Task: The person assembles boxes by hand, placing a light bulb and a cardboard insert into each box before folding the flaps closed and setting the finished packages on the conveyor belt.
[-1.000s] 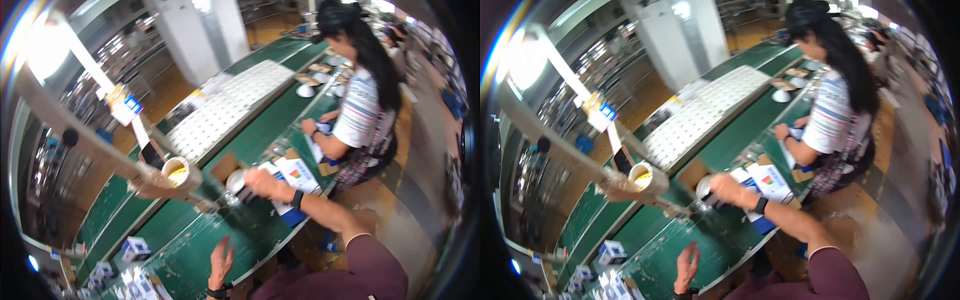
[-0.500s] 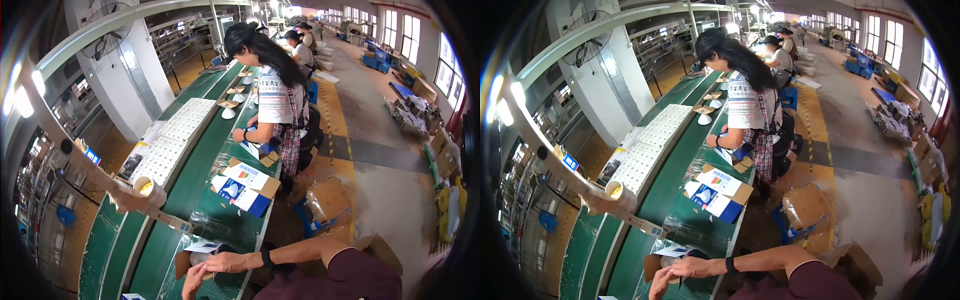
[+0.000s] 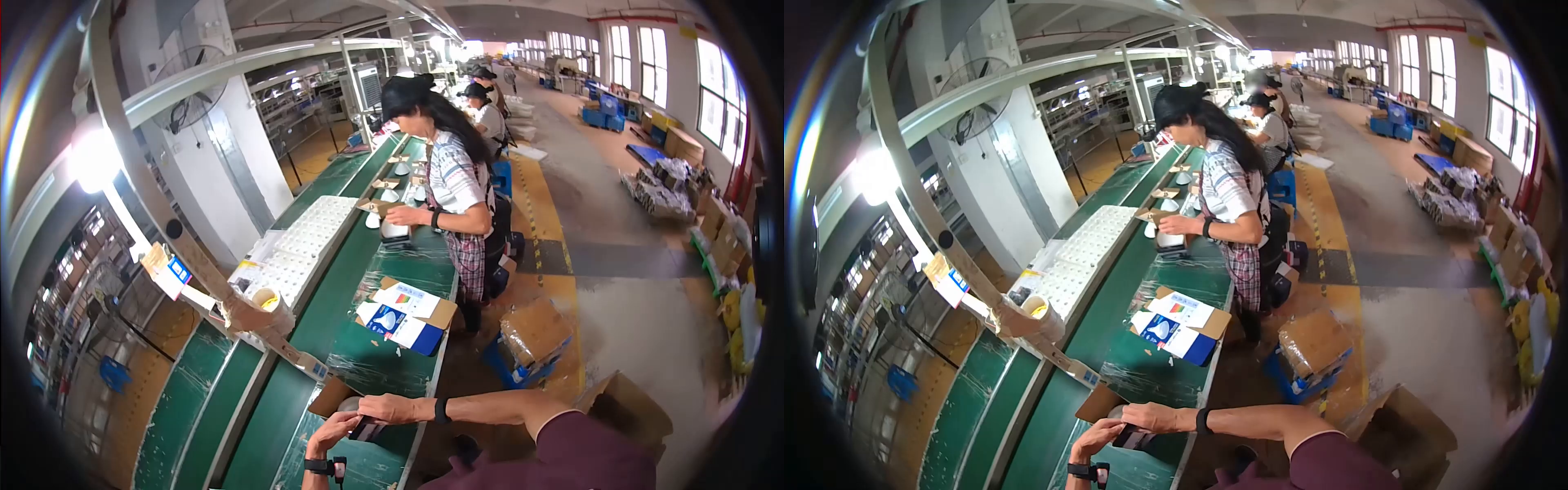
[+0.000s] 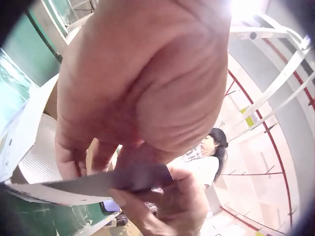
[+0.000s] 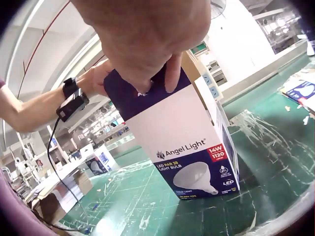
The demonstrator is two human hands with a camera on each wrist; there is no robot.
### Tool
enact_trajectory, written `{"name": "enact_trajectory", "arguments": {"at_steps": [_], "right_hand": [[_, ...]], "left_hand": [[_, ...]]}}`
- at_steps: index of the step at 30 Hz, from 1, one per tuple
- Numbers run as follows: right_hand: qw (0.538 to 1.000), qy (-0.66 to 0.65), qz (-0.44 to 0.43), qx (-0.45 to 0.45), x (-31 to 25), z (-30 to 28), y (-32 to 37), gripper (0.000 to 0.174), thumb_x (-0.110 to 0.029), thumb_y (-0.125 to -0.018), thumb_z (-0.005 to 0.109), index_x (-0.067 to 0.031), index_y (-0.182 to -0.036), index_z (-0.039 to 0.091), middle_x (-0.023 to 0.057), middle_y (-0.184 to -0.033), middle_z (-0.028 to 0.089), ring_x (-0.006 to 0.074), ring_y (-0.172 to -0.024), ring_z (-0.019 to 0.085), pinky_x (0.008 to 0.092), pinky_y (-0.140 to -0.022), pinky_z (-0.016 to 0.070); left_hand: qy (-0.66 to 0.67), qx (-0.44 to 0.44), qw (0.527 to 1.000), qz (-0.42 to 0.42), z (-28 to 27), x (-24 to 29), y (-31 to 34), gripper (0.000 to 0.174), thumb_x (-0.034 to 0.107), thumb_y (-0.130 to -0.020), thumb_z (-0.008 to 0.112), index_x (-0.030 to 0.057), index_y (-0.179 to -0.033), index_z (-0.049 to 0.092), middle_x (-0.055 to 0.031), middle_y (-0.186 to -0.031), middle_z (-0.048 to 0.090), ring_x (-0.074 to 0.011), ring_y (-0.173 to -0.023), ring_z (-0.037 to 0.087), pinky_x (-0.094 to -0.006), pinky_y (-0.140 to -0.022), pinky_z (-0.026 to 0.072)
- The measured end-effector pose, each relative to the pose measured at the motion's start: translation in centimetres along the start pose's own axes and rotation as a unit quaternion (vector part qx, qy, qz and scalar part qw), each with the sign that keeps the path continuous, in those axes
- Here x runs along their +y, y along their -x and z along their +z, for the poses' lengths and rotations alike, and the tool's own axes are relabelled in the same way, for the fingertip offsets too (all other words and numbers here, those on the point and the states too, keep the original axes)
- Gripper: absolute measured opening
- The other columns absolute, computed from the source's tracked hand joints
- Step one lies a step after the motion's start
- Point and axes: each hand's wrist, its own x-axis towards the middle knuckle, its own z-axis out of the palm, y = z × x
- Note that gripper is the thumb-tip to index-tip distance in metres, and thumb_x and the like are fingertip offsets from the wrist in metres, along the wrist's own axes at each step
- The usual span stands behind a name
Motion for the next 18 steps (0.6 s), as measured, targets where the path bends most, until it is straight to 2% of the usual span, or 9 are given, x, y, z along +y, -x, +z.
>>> {"name": "enact_trajectory", "arguments": {"at_steps": [4, 6, 7, 8, 11, 12, 15, 16, 18], "right_hand": [[0.996, 0.076, 0.017, 0.041, 0.1, 0.8, 0.8, 0.024, -0.01, -0.089, 0.067, -0.0047, -0.107, 0.053, 0.0122, -0.101, 0.052, 0.0293, -0.092, 0.062, 0.0378, -0.067, 0.0583], [0.991, 0.106, 0.048, 0.061, 0.1, 1.7, 0.8, 0.031, -0.008, -0.087, 0.067, -0.0048, -0.116, 0.054, 0.012, -0.108, 0.053, 0.0302, -0.097, 0.064, 0.0354, -0.071, 0.0605], [0.99, 0.106, 0.06, 0.075, 0.1, 2.2, 0.8, 0.033, -0.007, -0.088, 0.066, -0.0052, -0.119, 0.055, 0.0121, -0.111, 0.053, 0.0307, -0.101, 0.065, 0.0345, -0.073, 0.0615], [0.994, 0.026, 0.108, 0.016, 0.2, 2.5, 1.2, 0.054, -0.004, -0.086, 0.068, -0.0078, -0.137, 0.05, 0.0149, -0.132, 0.05, 0.0343, -0.115, 0.063, 0.0372, -0.082, 0.0629], [0.997, -0.045, 0.063, 0.028, -1.7, 0.0, 1.1, 0.073, -0.005, -0.086, 0.071, -0.0103, -0.152, 0.039, 0.0174, -0.145, 0.043, 0.0384, -0.123, 0.057, 0.0433, -0.087, 0.0626], [0.998, -0.037, 0.053, 0.006, -0.8, 0.8, 1.6, 0.09, -0.009, -0.084, 0.073, -0.0136, -0.162, 0.027, 0.019, -0.153, 0.037, 0.0385, -0.127, 0.054, 0.0474, -0.095, 0.0586], [0.992, 0.103, 0.075, 0.014, 0.7, 2.7, 1.8, 0.092, -0.01, -0.082, 0.075, -0.0156, -0.161, 0.029, 0.0184, -0.152, 0.039, 0.0363, -0.126, 0.055, 0.046, -0.102, 0.0536], [0.99, 0.103, 0.1, 0.0, 0.6, 3.2, 1.8, 0.088, -0.011, -0.084, 0.072, -0.0172, -0.162, 0.03, 0.0177, -0.148, 0.042, 0.0343, -0.125, 0.056, 0.0451, -0.104, 0.0504], [0.992, 0.086, 0.071, 0.054, 0.7, 4.6, 1.8, 0.083, -0.011, -0.087, 0.07, -0.0177, -0.161, 0.031, 0.0174, -0.145, 0.044, 0.0344, -0.124, 0.057, 0.0458, -0.101, 0.0515]], "left_hand": [[-0.112, 0.046, 0.992, -0.021, -0.5, 0.0, -1.3, 0.029, 0.023, -0.102, 0.068, -0.0017, -0.115, 0.077, 0.0046, -0.085, 0.065, -0.0065, -0.077, 0.054, -0.0274, -0.068, 0.0465], [-0.151, 0.102, 0.983, 0.003, -0.5, -1.1, -2.1, 0.025, 0.02, -0.096, 0.076, -0.0035, -0.103, 0.08, 0.0029, -0.083, 0.069, -0.0055, -0.077, 0.059, -0.0265, -0.068, 0.0507], [-0.151, 0.109, 0.982, -0.011, -0.8, -1.3, -2.1, 0.025, 0.02, -0.097, 0.075, -0.0027, -0.104, 0.079, 0.0034, -0.083, 0.069, -0.0054, -0.077, 0.059, -0.0254, -0.069, 0.0502], [-0.134, 0.114, 0.984, -0.039, -1.0, -1.5, -2.2, 0.024, 0.02, -0.097, 0.075, -0.0027, -0.105, 0.079, 0.0027, -0.086, 0.07, -0.0061, -0.079, 0.06, -0.0258, -0.07, 0.0507], [-0.055, 0.112, 0.989, -0.08, -0.9, -3.9, -2.9, 0.026, 0.021, -0.097, 0.073, -0.0034, -0.106, 0.076, -0.0012, -0.09, 0.071, -0.0093, -0.082, 0.062, -0.0281, -0.073, 0.0517], [-0.026, 0.108, 0.99, -0.086, -0.7, -4.5, -3.1, 0.027, 0.021, -0.097, 0.073, -0.0039, -0.105, 0.076, -0.0028, -0.091, 0.072, -0.0105, -0.082, 0.063, -0.029, -0.074, 0.052], [0.083, 0.046, 0.995, -0.028, -0.1, -4.8, -3.5, 0.025, 0.02, -0.095, 0.076, -0.0034, -0.104, 0.076, -0.0047, -0.097, 0.074, -0.0108, -0.089, 0.065, -0.0272, -0.078, 0.0529], [0.115, 0.067, 0.991, -0.027, 0.5, -3.5, -2.7, 0.023, 0.02, -0.093, 0.079, -0.0014, -0.101, 0.077, -0.0029, -0.094, 0.074, -0.0115, -0.086, 0.066, -0.0278, -0.076, 0.0541], [0.072, 0.103, 0.991, -0.046, 0.5, -3.6, -2.2, 0.023, 0.02, -0.091, 0.081, -0.0018, -0.099, 0.078, -0.0019, -0.091, 0.074, -0.0112, -0.083, 0.066, -0.0286, -0.073, 0.0541]]}}
